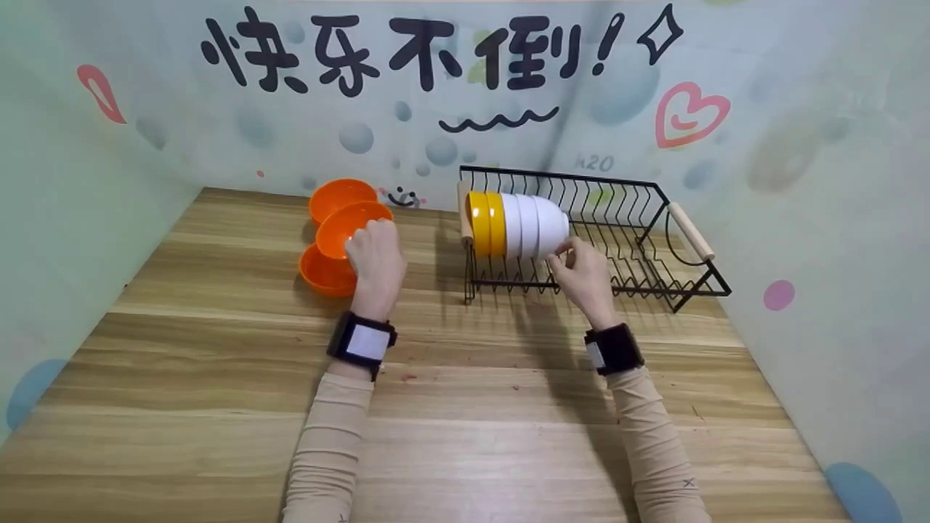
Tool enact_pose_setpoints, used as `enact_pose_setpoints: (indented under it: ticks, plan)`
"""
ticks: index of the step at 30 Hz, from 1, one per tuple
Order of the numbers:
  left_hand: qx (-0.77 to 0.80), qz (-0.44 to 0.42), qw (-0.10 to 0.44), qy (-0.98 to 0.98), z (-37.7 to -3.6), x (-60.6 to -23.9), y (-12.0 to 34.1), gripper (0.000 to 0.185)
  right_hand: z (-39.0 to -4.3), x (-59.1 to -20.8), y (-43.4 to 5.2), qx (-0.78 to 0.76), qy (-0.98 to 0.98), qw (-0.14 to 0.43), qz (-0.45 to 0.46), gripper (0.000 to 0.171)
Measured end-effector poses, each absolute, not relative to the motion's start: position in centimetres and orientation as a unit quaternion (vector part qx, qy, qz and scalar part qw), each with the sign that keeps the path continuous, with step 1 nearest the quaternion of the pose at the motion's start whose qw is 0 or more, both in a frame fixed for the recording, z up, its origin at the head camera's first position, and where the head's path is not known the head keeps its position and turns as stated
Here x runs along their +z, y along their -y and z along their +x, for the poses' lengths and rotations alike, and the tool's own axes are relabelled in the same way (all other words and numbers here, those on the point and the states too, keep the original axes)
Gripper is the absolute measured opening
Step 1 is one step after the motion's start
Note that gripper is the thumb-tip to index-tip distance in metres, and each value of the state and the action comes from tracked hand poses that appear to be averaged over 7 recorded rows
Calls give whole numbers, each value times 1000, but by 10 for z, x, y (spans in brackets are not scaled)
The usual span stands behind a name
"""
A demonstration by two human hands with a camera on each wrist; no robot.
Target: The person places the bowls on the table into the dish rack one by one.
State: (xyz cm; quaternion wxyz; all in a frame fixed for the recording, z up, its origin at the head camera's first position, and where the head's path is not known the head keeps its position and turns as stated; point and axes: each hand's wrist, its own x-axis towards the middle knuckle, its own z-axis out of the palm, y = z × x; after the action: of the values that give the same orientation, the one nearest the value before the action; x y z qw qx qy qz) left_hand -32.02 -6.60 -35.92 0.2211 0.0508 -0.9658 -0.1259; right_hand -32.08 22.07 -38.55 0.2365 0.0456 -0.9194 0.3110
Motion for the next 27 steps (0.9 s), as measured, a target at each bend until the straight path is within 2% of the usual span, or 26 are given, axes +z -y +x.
enact_pose_setpoints:
  ticks: [7, 13, 16, 27]
  plan:
    - [-128, 3, 266, 956, -313, -353, 56, 13, -321, -384, -222, 314, 920, 227, 52, 20]
    - [-117, -59, 336, 933, -311, -355, 44, 23, -319, -382, -222, 330, 917, 216, 63, 20]
    - [-107, -91, 363, 921, -309, -355, 38, 19, -318, -381, -222, 344, 911, 217, 68, 20]
    - [-107, -210, 383, 893, -305, -356, 18, 15, -313, -373, -222, 361, 910, 191, 74, 23]
